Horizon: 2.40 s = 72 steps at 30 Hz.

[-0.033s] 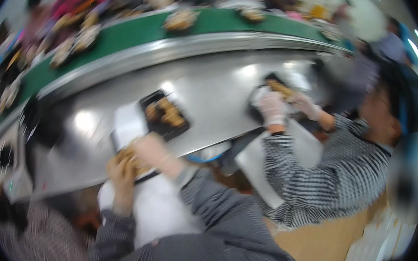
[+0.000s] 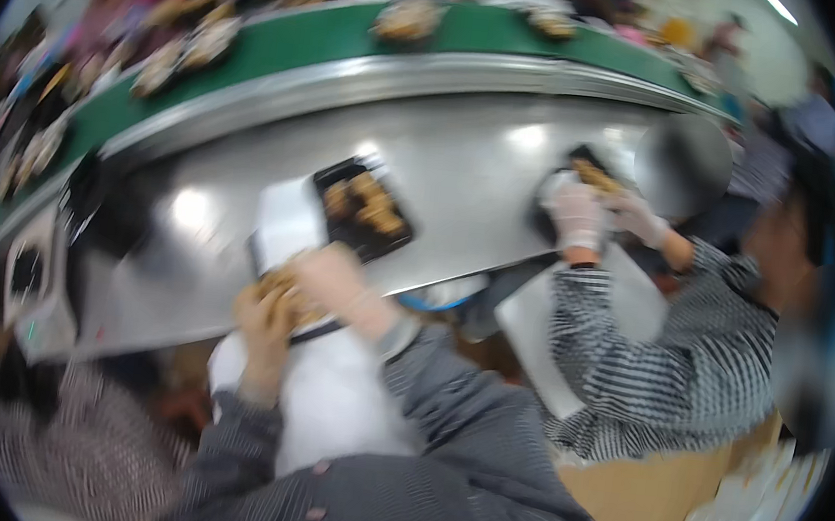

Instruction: The person places white paper sheets into black plastic trays and then arranges ginger pieces into the trays on a moving conveyor belt. The person repeatedly handles trays and paper, lining each tray before filling it with ginger.

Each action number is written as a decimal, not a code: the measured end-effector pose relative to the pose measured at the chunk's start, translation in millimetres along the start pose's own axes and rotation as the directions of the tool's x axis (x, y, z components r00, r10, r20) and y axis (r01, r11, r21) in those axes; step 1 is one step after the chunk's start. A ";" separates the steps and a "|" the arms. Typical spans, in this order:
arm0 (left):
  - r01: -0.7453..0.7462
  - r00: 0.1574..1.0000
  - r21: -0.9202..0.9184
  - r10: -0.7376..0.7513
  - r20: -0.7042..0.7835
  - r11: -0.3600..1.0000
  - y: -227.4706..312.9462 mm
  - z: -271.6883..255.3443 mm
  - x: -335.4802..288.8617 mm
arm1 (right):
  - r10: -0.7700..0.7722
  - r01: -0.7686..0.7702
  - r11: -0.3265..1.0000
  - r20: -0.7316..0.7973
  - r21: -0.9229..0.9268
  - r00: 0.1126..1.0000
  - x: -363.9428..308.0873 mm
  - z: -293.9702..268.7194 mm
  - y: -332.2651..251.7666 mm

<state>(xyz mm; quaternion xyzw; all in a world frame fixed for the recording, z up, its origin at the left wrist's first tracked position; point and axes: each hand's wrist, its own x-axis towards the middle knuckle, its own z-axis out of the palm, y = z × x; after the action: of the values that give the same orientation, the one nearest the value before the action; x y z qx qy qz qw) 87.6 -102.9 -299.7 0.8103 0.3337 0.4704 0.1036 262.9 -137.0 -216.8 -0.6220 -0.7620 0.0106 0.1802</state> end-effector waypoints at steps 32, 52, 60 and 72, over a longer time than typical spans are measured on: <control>0.295 0.945 -0.101 -0.274 0.176 0.950 48.8 -35.1 9.7 | 0.090 -0.078 0.948 -0.026 0.307 0.996 -22.2 -25.8 -12.0; 0.360 0.918 -0.111 -0.331 0.217 0.926 53.8 -33.8 19.4 | 0.115 -0.090 0.941 -0.059 0.327 0.992 -20.9 -25.1 -8.0; 0.285 0.940 -0.040 -0.271 0.208 0.958 56.2 -35.4 25.5 | 0.024 -0.014 0.958 -0.030 0.288 0.999 -16.7 -26.4 -1.6; 0.360 0.922 -0.027 -0.351 0.164 0.933 49.9 -22.9 44.3 | 0.230 -0.167 0.968 -0.395 0.187 0.889 -19.1 -14.6 13.3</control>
<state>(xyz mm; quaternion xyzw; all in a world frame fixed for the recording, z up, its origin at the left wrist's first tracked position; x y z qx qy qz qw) 105.5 -115.7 -232.7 0.7676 0.4523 0.3881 0.2360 282.7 -155.2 -211.3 -0.6696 -0.6358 -0.0464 0.3811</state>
